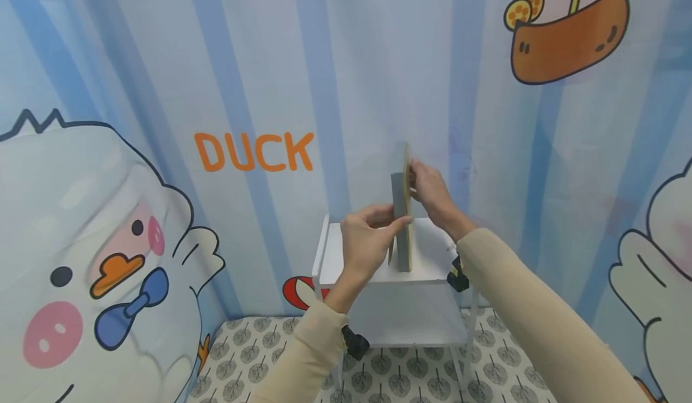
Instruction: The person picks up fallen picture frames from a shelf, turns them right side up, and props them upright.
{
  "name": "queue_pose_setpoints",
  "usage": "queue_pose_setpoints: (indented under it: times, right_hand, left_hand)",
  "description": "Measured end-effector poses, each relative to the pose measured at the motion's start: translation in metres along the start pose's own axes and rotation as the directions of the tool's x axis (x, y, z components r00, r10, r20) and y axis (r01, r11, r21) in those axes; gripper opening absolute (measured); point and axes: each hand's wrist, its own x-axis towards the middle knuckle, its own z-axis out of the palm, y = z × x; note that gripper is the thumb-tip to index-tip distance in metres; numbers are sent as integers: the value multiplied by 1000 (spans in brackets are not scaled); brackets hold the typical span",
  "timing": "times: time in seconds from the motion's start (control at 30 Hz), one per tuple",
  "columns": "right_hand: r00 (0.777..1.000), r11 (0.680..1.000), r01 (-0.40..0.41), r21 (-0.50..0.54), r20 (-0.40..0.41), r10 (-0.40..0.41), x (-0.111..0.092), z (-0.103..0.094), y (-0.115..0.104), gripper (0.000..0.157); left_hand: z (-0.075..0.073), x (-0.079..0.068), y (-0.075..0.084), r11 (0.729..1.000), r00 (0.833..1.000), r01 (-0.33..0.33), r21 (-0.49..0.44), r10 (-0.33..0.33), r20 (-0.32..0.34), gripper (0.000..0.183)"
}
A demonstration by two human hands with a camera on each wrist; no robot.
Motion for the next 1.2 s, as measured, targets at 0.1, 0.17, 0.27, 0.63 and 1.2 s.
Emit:
queue_pose_setpoints:
  times: [0.1,0.17,0.27,0.63,1.2]
  right_hand:
    - [1000,1000,-1,-27,9,1,0,-3,2,68]
    - [1000,999,-3,-35,14,3,0,-5,2,72]
    - [999,998,-16,-60,28,18,-1,-9,-1,77]
    - [998,900,16,-436,57,10,-16,-27,-39,78]
    - [918,536,380,-753,378,-121,-32,-31,-91,65]
  left_hand:
    - [7,-2,3,1000,1000,-3,15,4,-14,26]
    - [11,-3,5,1000,1000,-7,25,8,-20,26]
    - [15,-3,7,999,1000,-17,34,18,-23,25]
    - [16,-4,7,999,1000,1,43,-1,-7,28]
    - [13,-2,6,1000,1000,-2,17,2,-8,24]
